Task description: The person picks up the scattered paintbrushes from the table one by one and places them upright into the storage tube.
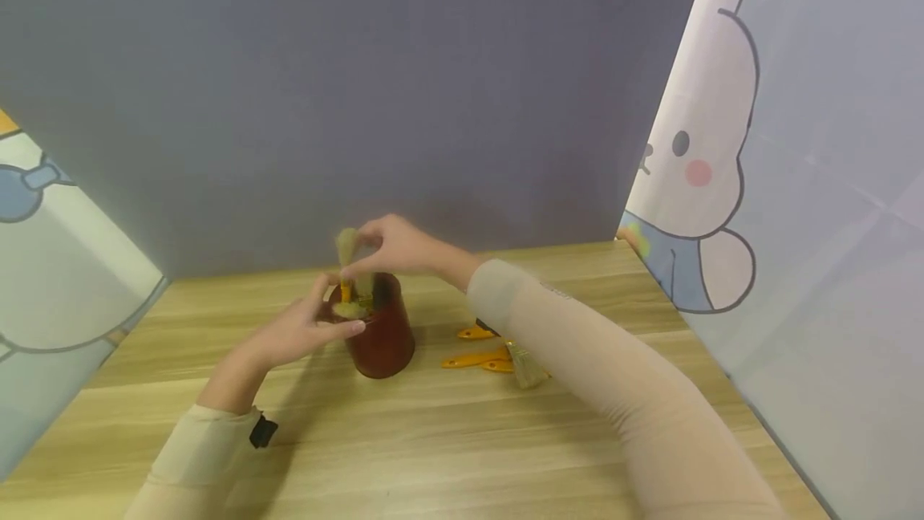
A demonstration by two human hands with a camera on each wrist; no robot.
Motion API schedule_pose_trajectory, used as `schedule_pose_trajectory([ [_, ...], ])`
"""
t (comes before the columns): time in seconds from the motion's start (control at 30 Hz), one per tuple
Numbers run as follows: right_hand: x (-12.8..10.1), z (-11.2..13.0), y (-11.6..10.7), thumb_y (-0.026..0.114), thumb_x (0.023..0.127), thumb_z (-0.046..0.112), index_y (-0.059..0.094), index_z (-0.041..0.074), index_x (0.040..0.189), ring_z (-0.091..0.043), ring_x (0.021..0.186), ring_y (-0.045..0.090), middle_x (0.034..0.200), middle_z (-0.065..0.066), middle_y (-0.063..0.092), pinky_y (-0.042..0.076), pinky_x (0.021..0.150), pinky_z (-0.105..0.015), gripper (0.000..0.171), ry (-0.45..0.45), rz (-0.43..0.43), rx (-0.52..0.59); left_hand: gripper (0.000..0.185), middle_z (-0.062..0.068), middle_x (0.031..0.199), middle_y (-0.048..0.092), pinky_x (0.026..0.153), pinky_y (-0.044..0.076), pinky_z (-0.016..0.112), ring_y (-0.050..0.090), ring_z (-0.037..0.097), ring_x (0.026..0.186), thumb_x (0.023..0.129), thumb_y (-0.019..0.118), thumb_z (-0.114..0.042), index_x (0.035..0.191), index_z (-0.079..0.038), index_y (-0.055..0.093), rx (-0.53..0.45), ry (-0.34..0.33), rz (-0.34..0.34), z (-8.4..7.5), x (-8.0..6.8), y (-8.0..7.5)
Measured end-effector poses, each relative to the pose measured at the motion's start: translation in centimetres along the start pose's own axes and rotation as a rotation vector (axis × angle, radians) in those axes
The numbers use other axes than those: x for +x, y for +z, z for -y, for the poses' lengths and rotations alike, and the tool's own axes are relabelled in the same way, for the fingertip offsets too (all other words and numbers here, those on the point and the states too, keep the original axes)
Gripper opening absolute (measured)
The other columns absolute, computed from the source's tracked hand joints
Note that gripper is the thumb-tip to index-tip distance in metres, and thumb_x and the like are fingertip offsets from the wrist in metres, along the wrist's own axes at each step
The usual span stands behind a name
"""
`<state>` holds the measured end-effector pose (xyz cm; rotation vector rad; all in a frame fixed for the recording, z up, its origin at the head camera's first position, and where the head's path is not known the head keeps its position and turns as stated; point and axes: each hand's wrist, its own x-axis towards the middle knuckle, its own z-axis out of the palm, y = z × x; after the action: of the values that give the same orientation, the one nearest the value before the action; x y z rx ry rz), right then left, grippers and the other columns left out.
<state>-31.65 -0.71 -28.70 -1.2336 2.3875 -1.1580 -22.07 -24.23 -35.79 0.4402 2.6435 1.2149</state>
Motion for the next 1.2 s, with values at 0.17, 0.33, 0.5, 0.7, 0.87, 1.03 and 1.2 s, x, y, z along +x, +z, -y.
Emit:
schedule_pose_trajectory([
  [0.17,0.7,0.1,1.4,0.085,0.092,0.041,0.074,0.017,0.123,-0.022,0.14,0.06,0.123,0.003,0.07,0.05,0.118,-0.043,0.04,0.037,0.028,-0.005,0.082,0.022,0.144,0.064,0.098,0.059,0.05,0.066,0.034,0.132,0.098,0.073,-0.056,0.154,-0.02,0.025,0.024,-0.026,0.006,-0.2,0.0,-0.3],
  [0.33,0.9,0.3,2.3,0.084,0.092,0.042,0.073,0.019,0.133,-0.017,0.125,0.062,0.12,0.004,0.069,0.053,0.11,-0.038,0.048,0.034,0.036,-0.003,0.11,0.024,0.16,0.049,0.107,0.056,0.054,0.058,0.039,0.142,0.098,0.072,-0.059,0.17,-0.022,-0.002,0.024,-0.03,-0.002,0.0,-0.2,-0.2],
  [0.5,0.7,0.3,2.2,0.085,0.092,0.042,0.075,0.024,0.129,-0.018,0.116,0.059,0.111,0.007,0.067,0.053,0.108,-0.041,0.042,0.016,0.025,0.012,0.109,0.019,0.16,0.05,0.11,0.053,0.055,0.056,0.037,0.144,0.097,0.072,-0.059,0.17,-0.022,0.0,0.022,-0.013,-0.013,0.1,0.0,-0.1],
  [0.7,0.0,-0.2,0.7,0.085,0.093,0.039,0.077,0.025,0.125,-0.015,0.103,0.057,0.089,0.006,0.051,0.051,0.107,-0.04,0.037,0.0,-0.038,0.031,0.1,0.02,0.156,0.054,0.112,0.051,0.057,0.056,0.037,0.145,0.097,0.073,-0.06,0.166,-0.018,0.014,0.026,-0.028,-0.008,0.2,0.0,-0.1],
  [0.87,-1.1,-0.5,-1.8,0.085,0.093,0.036,0.076,0.024,0.124,-0.018,0.076,0.032,0.077,0.002,0.029,0.037,0.083,-0.038,0.034,0.002,-0.077,0.043,0.097,0.018,0.157,0.052,0.112,0.052,0.057,0.054,0.038,0.146,0.098,0.074,-0.054,0.166,-0.019,0.013,0.011,0.017,-0.014,0.3,0.0,-0.4],
  [1.03,-2.7,-1.5,-4.8,0.086,0.092,0.036,0.073,0.024,0.13,-0.02,0.073,0.027,0.078,-0.001,0.024,0.034,0.078,-0.038,0.041,0.035,-0.052,0.019,0.097,0.017,0.154,0.056,0.111,0.052,0.057,0.056,0.038,0.144,0.097,0.075,-0.055,0.165,-0.021,0.014,0.024,-0.015,-0.025,0.0,-0.8,-0.6],
  [1.2,-5.1,-3.7,-7.7,0.086,0.091,0.04,0.071,0.028,0.133,-0.022,0.079,0.034,0.087,-0.006,0.036,0.035,0.078,-0.04,0.046,0.122,-0.038,-0.06,0.098,0.018,0.153,0.058,0.112,0.051,0.057,0.057,0.038,0.144,0.096,0.074,-0.059,0.163,-0.02,0.015,0.062,-0.045,-0.042,-0.1,-1.4,-0.7],
])
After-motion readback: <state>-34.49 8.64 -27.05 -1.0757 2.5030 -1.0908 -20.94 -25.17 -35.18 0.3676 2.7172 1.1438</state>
